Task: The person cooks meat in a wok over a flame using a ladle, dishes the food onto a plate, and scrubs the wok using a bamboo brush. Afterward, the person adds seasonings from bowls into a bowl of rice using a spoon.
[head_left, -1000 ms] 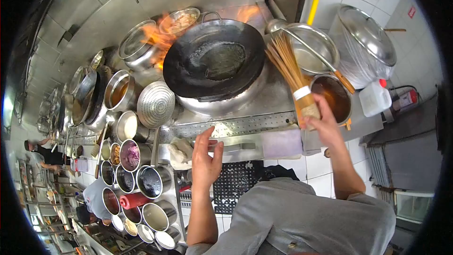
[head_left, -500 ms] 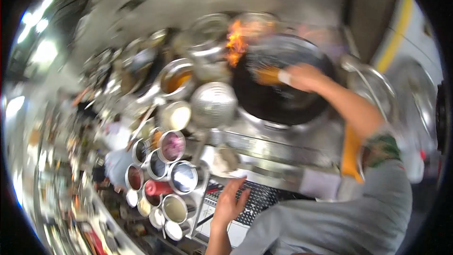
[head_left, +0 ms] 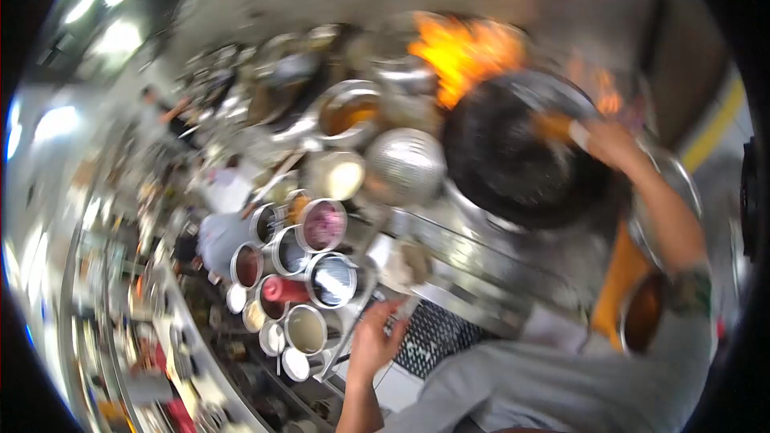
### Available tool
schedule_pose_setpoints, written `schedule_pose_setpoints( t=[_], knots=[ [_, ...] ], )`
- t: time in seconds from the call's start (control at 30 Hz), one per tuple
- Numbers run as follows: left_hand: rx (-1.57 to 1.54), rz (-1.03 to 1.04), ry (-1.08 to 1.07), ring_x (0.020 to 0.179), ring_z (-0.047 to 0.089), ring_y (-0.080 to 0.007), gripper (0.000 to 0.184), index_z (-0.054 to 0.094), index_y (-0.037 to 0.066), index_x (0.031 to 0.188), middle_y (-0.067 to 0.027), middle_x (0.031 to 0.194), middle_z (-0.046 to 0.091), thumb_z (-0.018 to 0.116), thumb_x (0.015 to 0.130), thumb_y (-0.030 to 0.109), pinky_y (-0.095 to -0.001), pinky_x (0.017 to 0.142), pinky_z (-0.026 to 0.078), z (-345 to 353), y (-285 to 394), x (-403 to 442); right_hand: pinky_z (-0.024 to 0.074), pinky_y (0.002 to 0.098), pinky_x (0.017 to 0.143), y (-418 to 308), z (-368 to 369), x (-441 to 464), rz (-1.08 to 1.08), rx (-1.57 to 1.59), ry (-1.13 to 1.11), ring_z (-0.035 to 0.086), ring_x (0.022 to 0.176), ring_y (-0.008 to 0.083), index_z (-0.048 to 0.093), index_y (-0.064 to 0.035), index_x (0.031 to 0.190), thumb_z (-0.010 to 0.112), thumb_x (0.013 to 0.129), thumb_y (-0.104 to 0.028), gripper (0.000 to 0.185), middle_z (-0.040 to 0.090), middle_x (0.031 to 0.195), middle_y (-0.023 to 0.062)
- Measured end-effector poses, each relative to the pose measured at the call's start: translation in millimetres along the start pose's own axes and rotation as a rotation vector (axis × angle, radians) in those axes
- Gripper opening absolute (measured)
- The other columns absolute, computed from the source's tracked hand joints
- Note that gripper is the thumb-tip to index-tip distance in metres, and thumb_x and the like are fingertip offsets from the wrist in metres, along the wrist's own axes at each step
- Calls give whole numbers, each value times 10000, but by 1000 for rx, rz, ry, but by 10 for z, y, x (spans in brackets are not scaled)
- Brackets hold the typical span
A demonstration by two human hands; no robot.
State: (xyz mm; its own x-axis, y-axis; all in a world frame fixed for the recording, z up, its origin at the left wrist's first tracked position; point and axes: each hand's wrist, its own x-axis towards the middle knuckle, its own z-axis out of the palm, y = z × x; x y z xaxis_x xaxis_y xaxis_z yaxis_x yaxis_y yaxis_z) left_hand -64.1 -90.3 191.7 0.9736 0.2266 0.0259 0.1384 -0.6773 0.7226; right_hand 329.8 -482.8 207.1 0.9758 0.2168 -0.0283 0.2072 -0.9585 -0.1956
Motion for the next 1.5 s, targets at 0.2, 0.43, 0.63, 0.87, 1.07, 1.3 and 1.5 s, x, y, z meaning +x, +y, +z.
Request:
schedule_pose_setpoints(
  t=[0.2,0.43,0.63,0.87,1.07,1.3,1.5],
  knots=[
    [85,551,-145,1080,604,-377,363,631,5,1187,-185,1144,650,719,846,94,-449,929,487,733,956,1136,553,473,735,-120,731,-34,-399,266,-36,708,870,349,650,-152,1252,758,808,-311,484,727,973,167],
    [450,727,-370,895,665,-361,294,663,17,877,-157,928,698,740,844,299,-451,788,523,1329,1196,1719,593,393,606,647,-842,-511,78,-32,-366,716,783,257,700,-120,1199,713,832,-283,402,723,977,152],
    [451,812,-111,674,656,-334,341,598,74,720,-113,688,625,763,802,360,-452,624,521,1573,846,1644,541,450,866,514,-721,-1269,187,124,444,685,986,383,646,-84,1274,679,884,-350,474,686,1162,210],
    [195,876,127,614,625,-302,385,564,67,673,-96,662,593,841,740,326,-419,557,493,982,979,1893,523,258,646,46,-260,-3097,345,955,521,615,779,92,547,-44,1403,663,945,-183,492,670,1167,59],
    [-31,727,224,624,647,-333,403,659,-3,718,-147,679,653,866,724,343,-409,574,500,367,1460,2487,540,400,864,-515,1125,-3625,776,1062,384,670,996,249,556,0,1364,731,877,-216,560,682,1143,170],
    [-209,624,212,582,601,-282,475,692,-52,780,-210,658,640,854,725,391,-400,611,485,-254,1907,3719,419,461,1054,-463,1918,-3531,619,207,488,531,1236,375,592,-46,1331,676,856,-230,516,604,1262,240],
    [-313,588,227,650,680,-262,430,737,-23,836,-173,733,714,843,729,380,-387,643,522,-289,2033,3875,439,426,1009,-708,1211,-3929,601,624,368,563,1155,345,601,-26,1302,663,856,-200,483,588,1265,202]
  ],
)
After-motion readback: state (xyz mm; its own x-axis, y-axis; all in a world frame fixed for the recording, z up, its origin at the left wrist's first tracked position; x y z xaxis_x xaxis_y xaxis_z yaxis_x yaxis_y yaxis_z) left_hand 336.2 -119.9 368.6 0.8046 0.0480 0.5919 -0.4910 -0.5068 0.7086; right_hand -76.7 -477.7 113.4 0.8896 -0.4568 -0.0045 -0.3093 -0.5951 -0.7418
